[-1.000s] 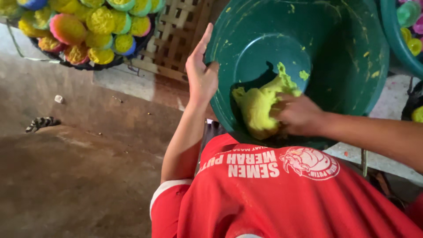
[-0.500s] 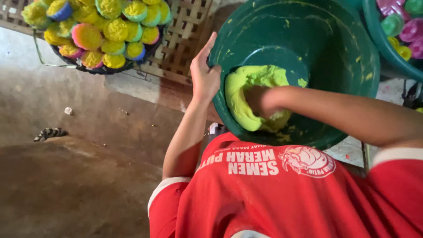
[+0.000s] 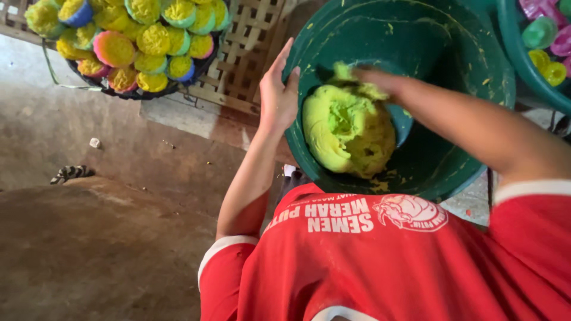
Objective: The person uses a metal mold and a wooden stick to press yellow dough into small round molds arranged in a basket. They then mix the remaining dough in a green bowl by hand.
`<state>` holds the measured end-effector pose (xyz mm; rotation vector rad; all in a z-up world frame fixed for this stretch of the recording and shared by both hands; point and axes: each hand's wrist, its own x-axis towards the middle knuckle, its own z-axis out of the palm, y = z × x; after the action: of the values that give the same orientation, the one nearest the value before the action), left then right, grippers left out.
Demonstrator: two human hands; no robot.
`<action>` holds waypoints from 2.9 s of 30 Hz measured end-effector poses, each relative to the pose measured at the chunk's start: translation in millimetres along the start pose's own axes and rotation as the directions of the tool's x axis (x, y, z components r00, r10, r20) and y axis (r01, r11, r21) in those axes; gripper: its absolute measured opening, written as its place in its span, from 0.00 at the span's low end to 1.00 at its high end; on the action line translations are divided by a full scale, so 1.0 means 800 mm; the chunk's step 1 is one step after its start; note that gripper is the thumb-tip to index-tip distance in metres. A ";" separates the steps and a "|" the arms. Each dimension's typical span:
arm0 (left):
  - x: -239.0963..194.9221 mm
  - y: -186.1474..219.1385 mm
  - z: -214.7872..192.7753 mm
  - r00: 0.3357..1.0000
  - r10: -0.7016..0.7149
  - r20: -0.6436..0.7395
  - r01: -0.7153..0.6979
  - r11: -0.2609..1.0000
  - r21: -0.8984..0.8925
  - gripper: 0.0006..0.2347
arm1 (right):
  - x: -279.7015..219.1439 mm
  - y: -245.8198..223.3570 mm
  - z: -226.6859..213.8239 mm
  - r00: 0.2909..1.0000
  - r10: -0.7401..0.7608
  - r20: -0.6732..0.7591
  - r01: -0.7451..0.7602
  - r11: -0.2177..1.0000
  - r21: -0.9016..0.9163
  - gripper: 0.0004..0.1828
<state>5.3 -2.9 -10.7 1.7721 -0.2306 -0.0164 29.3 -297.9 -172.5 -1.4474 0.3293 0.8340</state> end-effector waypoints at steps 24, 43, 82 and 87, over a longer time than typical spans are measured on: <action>0.000 -0.008 -0.002 0.997 0.078 0.020 -0.080 0.993 0.081 0.25 | -0.067 -0.050 0.105 0.852 -0.455 0.259 0.179 -0.213 -0.961 0.33; -0.004 0.008 -0.002 0.997 0.081 0.016 -0.083 0.989 0.126 0.26 | -0.163 -0.012 0.152 0.947 0.136 0.292 0.321 -0.310 -0.895 0.15; 0.002 0.030 -0.009 0.997 -0.068 0.045 0.061 0.986 0.156 0.27 | -0.301 -0.085 0.103 0.984 -0.178 0.028 0.077 0.280 -0.957 0.35; 0.003 0.017 -0.003 1.000 0.015 0.007 -0.016 0.978 0.209 0.27 | -0.224 -0.045 0.106 0.903 -0.403 0.145 0.061 -0.215 -0.975 0.43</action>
<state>5.8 -3.5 3.0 1.9796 -0.2571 0.0151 -92.6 -267.8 -15.4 -3.0687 -0.7495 0.4484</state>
